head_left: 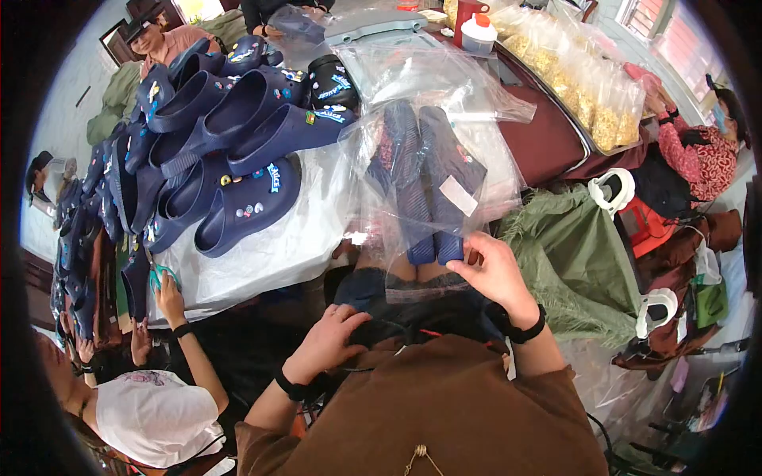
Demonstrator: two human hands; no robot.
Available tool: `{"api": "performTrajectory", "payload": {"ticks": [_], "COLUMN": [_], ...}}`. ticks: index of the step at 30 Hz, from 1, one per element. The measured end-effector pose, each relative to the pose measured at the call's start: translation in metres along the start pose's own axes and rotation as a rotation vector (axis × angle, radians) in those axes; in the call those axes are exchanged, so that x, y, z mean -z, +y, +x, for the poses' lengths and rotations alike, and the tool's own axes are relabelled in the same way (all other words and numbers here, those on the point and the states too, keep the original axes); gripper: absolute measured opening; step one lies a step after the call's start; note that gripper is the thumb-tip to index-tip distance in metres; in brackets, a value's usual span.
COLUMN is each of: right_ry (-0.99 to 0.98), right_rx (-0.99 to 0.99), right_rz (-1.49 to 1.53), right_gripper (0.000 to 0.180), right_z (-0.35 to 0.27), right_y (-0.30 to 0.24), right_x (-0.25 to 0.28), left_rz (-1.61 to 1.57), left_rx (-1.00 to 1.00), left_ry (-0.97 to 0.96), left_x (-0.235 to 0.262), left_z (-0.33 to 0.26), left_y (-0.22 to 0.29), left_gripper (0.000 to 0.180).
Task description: Packaging pairs of decorated clogs into plastic bags at a manufacturing table.
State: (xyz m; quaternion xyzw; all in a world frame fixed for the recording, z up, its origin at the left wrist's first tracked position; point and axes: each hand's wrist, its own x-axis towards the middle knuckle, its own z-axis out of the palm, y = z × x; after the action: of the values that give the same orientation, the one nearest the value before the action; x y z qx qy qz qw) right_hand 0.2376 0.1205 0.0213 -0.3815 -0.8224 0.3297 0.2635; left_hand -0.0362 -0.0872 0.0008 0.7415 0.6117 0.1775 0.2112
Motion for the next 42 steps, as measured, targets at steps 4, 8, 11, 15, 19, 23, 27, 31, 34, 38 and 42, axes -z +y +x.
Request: {"api": "performTrajectory", "payload": {"ticks": [4, 8, 11, 15, 19, 23, 27, 31, 34, 38, 42], "right_ry": [0.011, 0.006, 0.018, 0.016, 0.012, 0.033, 0.024, 0.036, 0.05, 0.046, 0.071], "right_rx": [0.007, 0.002, 0.011, 0.013, 0.011, 0.003, -0.004, 0.01, 0.013, 0.036, 0.034], "right_rz": [0.016, 0.024, 0.022, 0.025, 0.023, 0.027, 0.044, 0.031, 0.041, 0.037, -0.007], "right_gripper": [0.03, 0.031, 0.031, 0.032, 0.032, 0.031, 0.031, 0.03, 0.03, 0.029, 0.029], "right_z": [0.0, 0.0, -0.001, 0.0, 0.0, 0.0, -0.001, -0.003, -0.003, 0.0, -0.001], "right_y": [0.002, -0.002, 0.001, -0.001, -0.002, -0.005, -0.006, -0.004, -0.002, -0.001, -0.006], "right_x": [-0.001, -0.001, 0.0, 0.0, 0.0, 0.0, 0.001, 0.004, 0.001, -0.002, -0.001], "left_rz": [-0.046, -0.13, -0.25, -0.337, -0.262, -0.201, -0.184, -0.22, -0.337, -0.55, -0.615], "left_rx": [0.132, 0.302, 0.312, 0.491, 0.331, 0.076, -0.179, -0.145, -0.096, 0.013, 0.034], "left_ry": [-0.123, -0.234, -0.372, 0.123, 0.39, 0.319, 0.129, -0.13, -0.284, -0.531, -0.465], "left_x": [-0.008, 0.008, 0.039, 0.083, 0.115, 0.093, 0.057, 0.043, 0.048, 0.051, 0.055], "left_z": [-0.005, -0.004, -0.006, -0.011, 0.03, 0.074, 0.09, 0.08, 0.067, 0.034, -0.003], "left_y": [-0.009, -0.011, -0.03, -0.043, -0.008, 0.015, 0.026, 0.02, 0.01, -0.003, -0.021], "left_gripper": [0.052, 0.055, 0.064, 0.051, 0.042, 0.037, 0.026, 0.023, 0.024, 0.032, 0.029]}}
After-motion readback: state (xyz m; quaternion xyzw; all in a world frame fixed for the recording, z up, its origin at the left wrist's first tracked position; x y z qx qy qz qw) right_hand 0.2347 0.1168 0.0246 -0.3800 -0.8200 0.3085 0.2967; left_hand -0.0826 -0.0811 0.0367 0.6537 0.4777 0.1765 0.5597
